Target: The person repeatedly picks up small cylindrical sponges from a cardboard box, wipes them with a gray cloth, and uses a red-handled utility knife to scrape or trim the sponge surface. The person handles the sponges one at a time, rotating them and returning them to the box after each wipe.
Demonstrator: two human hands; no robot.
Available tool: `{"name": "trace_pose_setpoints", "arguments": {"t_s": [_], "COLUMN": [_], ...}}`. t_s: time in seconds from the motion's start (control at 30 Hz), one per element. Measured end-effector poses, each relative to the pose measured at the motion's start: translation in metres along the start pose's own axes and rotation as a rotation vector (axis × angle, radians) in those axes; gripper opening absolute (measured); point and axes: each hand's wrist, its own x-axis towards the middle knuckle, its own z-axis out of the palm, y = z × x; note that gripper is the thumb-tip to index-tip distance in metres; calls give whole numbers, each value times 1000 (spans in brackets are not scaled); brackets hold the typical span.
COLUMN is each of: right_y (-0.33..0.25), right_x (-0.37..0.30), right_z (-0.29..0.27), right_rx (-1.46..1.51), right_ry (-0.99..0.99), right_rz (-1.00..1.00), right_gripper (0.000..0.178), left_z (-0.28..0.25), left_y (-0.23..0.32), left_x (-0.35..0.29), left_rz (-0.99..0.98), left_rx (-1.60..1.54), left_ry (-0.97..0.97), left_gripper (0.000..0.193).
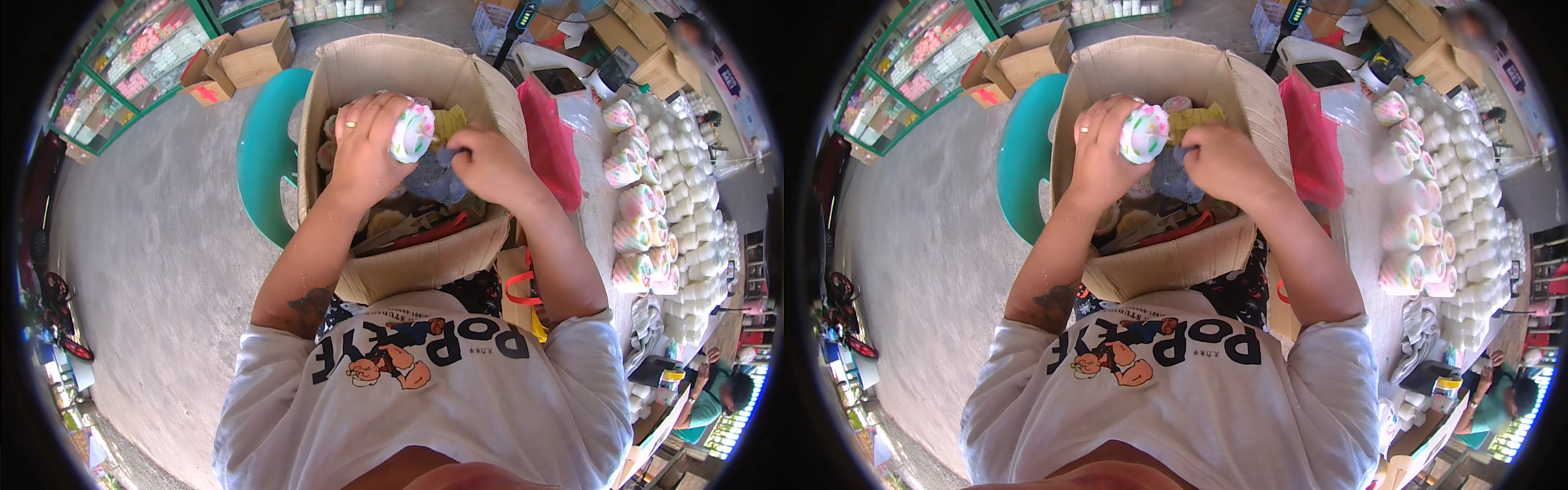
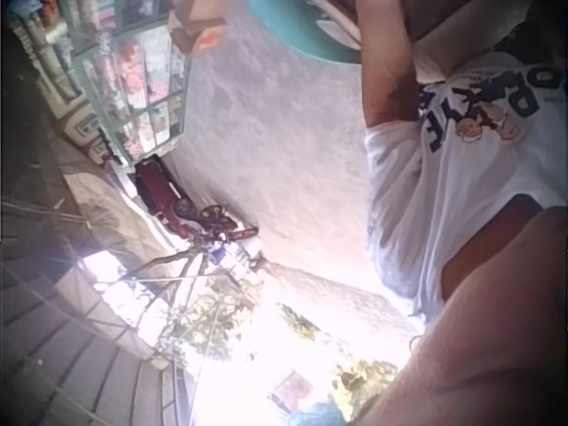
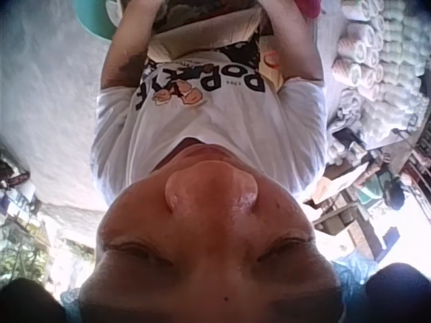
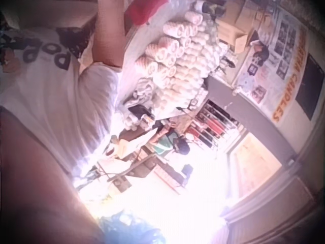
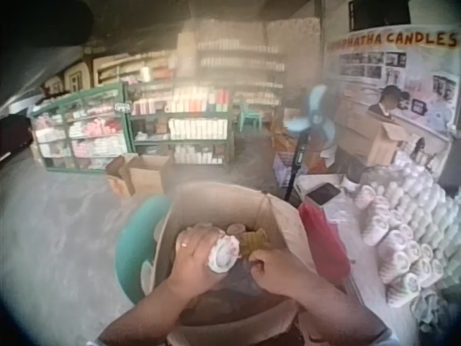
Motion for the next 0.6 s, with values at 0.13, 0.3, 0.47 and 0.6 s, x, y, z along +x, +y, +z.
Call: {"name": "trace_pose_setpoints", "arguments": {"t_s": [0.13, 0.3, 0.47, 0.6], "right_y": [10, 1, 11, 26], "right_x": [-1, -3, -11, -9], "right_z": [6, 41, 24, 7], "right_rx": [345, 256, 298, 393], "right_ry": [490, 617, 497, 563], "right_rz": [-219, -395, -126, 97], "right_gripper": [21, 25, 22, 23], "left_z": [5, 6, 14, 21], "left_y": [-3, 2, -2, -5], "left_x": [-1, -3, -6, -5], "left_rz": [12, -78, -68, -101], "left_rx": [-39, -391, -407, -398], "left_ry": [2, -17, -28, 4], "left_gripper": [74, 74, 76, 76]}}
